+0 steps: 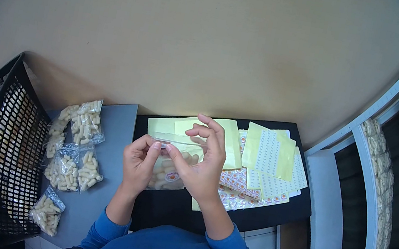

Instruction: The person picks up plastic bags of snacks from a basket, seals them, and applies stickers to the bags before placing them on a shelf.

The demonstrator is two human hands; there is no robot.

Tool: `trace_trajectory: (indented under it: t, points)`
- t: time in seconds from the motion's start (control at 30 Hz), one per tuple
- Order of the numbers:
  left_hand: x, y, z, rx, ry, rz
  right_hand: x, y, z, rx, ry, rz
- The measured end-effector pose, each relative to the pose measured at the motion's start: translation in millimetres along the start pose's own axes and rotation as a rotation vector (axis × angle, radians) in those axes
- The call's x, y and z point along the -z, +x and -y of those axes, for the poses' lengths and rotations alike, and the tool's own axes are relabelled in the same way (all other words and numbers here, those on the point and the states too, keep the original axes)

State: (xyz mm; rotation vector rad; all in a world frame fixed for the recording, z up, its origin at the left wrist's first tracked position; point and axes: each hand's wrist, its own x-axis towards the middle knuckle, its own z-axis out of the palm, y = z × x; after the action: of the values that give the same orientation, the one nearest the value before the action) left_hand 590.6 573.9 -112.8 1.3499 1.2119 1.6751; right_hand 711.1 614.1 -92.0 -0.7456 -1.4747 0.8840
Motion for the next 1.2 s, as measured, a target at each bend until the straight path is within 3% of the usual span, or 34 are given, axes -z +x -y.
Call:
trace_trajectory:
  t: [0.17,0.23,0.33,0.4,0.77,0.83,0.87,0.93,0.97,1.07,1.13,1.2]
  points:
    - [-1,1,3,0.02,-0.042,-0.048,3,-2,-6,-0.04,0.128,0.026]
    - [0,4,-2,0.049,-0.202,-0.094,6,-3,-9,-0.069,0.224,0.013]
    - [6,8,1,0.055,-0.254,-0.156,12,-10,-16,-0.188,0.34,0.111]
    - [7,7,-2,0.06,-0.236,-0.163,15,-19,-18,-0.281,0.344,0.331]
    - [-13,-2,-8,-0.043,-0.281,-0.133,16,-45,-1,-0.338,0.387,0.105]
    - [-11,-5,-1,-0.024,-0.258,-0.136,23,-51,1,-0.378,0.565,0.095]
    - [-13,-6,3,-0.01,-0.231,-0.147,25,-56,2,-0.361,0.546,0.056]
    - [-19,-11,5,-0.013,-0.209,-0.163,28,-69,3,-0.269,0.219,0.134]
    - [-29,-16,-11,0.105,-0.215,-0.198,31,-76,3,-0.292,0.2,0.108]
    - [-44,-28,5,0.167,-0.365,-0.193,46,-90,13,-0.292,0.123,0.035]
    - [-50,-37,20,0.208,-0.41,-0.06,64,-103,12,-0.337,0.009,0.041]
    - [-71,-47,19,0.241,-0.506,-0.072,85,-116,0,-0.23,-0.002,0.048]
